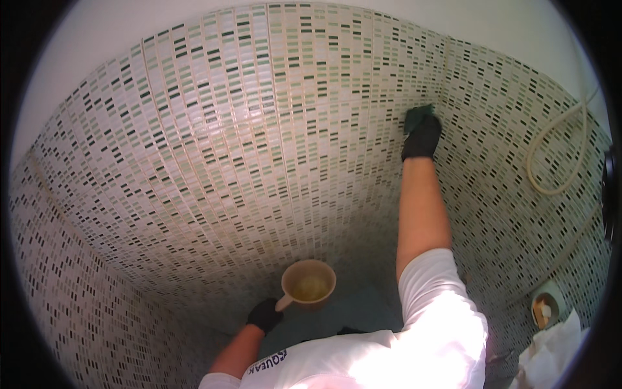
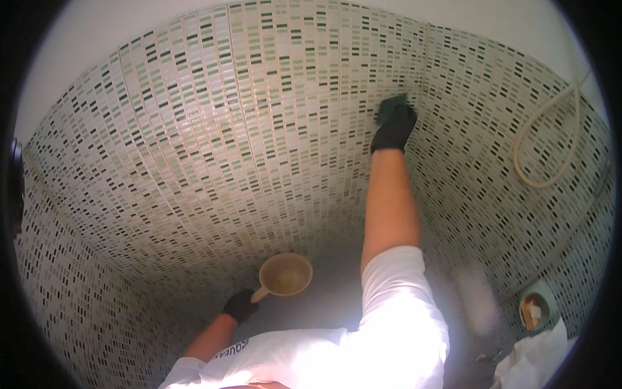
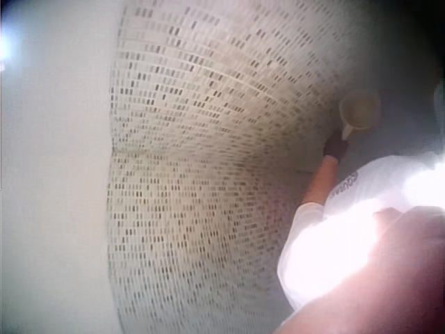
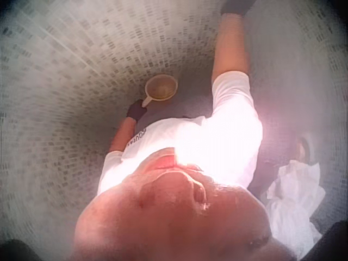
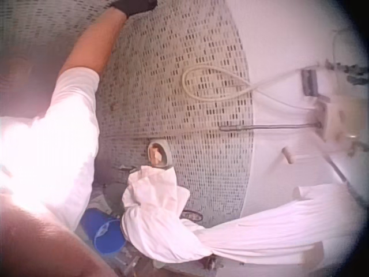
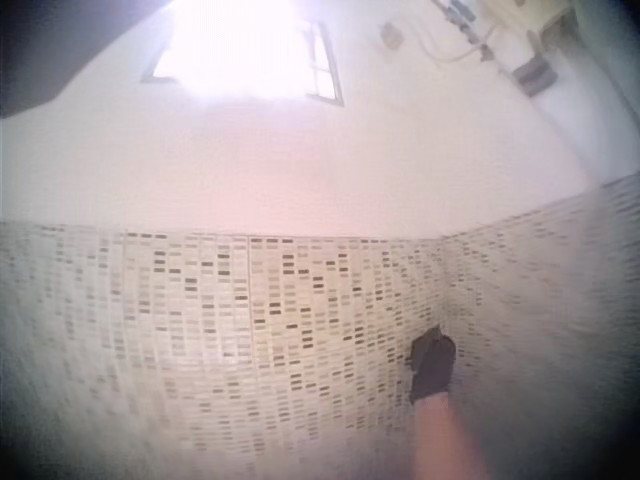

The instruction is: The person pours cleaning solution into a cup, then uses a sponge to scrub the tiled shower walls. They later switch to a yellow scraper to remove residue from the tiles.

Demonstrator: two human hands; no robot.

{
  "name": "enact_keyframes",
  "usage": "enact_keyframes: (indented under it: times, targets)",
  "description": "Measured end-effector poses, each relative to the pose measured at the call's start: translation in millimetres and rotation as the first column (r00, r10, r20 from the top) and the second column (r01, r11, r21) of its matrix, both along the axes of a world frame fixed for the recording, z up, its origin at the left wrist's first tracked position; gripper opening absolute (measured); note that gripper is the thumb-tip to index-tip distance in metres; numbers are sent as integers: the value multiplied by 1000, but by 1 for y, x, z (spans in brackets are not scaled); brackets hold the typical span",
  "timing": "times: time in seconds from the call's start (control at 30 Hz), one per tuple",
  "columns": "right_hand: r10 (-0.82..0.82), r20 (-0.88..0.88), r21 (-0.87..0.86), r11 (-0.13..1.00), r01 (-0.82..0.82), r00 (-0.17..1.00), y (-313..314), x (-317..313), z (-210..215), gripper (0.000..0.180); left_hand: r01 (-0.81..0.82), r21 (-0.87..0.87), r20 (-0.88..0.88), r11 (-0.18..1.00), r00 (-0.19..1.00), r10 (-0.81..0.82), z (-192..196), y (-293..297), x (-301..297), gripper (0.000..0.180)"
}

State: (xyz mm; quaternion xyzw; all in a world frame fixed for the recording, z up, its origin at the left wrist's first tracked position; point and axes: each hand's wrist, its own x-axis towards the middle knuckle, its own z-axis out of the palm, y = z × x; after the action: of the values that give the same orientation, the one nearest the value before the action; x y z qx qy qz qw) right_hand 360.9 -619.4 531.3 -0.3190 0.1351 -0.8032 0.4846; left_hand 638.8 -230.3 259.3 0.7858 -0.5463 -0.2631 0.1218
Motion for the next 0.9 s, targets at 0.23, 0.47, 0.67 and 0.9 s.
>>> enact_keyframes:
  times: [0.23,0.47,0.67,0.9]
  targets:
    - [-771,-532,-554,630,544,351,-6,118,61,62,-87,-24,41,996,995,88,-27,10,-5,34]
    - [-852,-358,-934,322,-158,381,115,200,49,45,-140,47,66,989,988,137,-25,1,-8,40]
    - [-907,-279,-836,391,386,315,-70,53,42,30,-152,25,66,988,987,150,-31,-1,-15,40]
    - [-684,-237,-664,633,399,690,-48,105,40,40,-115,-12,108,993,987,115,-25,-12,-26,27]
